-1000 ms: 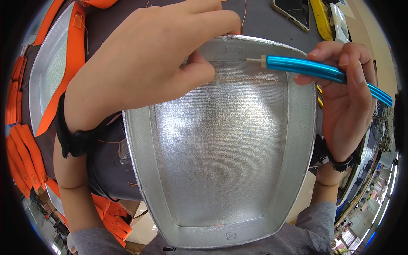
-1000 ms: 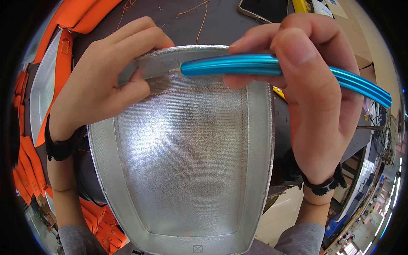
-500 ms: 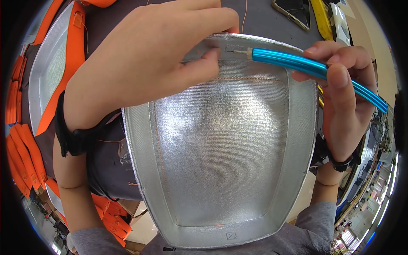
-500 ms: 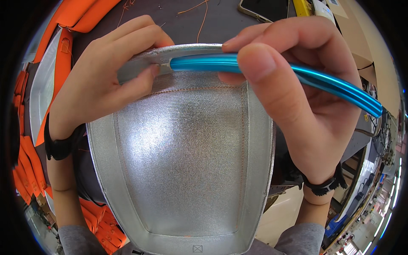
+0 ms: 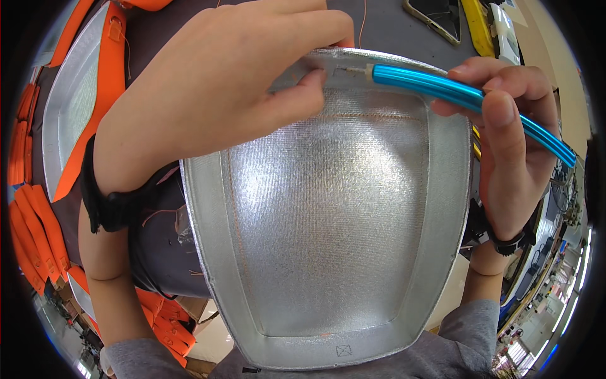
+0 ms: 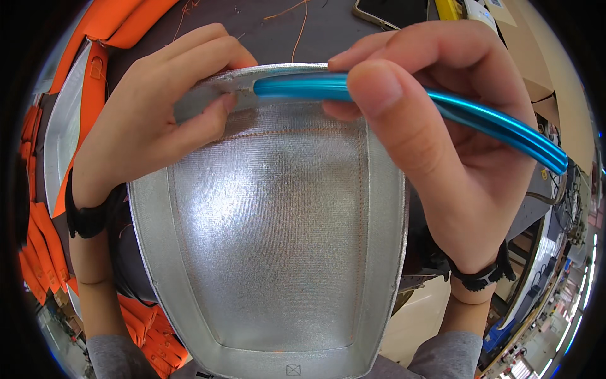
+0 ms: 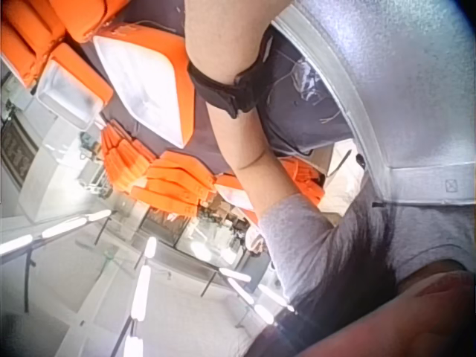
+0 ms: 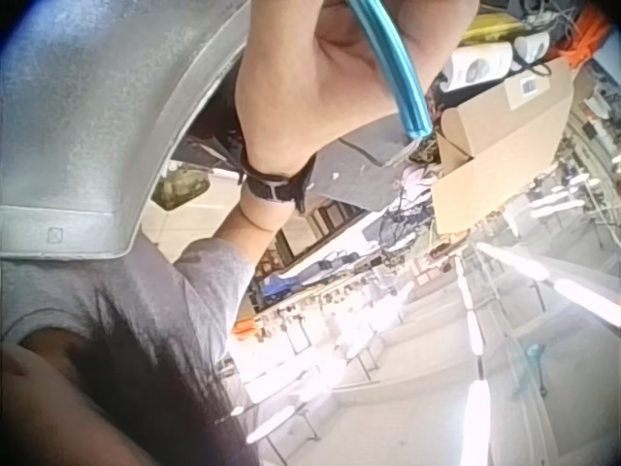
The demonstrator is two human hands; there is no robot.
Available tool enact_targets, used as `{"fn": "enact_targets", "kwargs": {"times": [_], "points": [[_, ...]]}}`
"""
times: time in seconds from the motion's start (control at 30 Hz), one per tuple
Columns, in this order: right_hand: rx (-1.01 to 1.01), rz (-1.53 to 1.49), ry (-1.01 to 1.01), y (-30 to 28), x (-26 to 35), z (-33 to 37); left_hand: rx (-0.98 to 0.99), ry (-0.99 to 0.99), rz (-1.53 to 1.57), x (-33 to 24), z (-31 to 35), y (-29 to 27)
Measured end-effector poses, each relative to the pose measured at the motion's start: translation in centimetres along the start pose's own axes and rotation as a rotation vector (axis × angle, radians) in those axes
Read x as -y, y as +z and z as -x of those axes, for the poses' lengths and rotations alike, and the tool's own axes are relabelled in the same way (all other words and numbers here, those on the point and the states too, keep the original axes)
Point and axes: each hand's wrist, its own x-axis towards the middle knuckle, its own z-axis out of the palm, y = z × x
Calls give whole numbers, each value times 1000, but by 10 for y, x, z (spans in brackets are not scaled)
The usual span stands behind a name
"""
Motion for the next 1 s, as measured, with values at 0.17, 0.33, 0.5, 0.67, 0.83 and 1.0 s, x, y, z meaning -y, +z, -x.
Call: {"fn": "enact_targets", "kwargs": {"times": [0.17,0.33,0.5,0.67,0.83,1.0], "points": [[-14,-3,7,3,1,0,7,-19,12,0,1,0],[-15,17,4,1,-1,0,-3,-6,14,1,0,0],[-26,-2,7,4,1,0,1,-3,9,1,0,0],[-24,4,4,3,0,0,1,-9,11,0,0,0],[-25,1,8,3,1,0,6,1,16,0,0,0],[-16,19,9,2,0,-1,3,-5,25,0,0,0]]}}
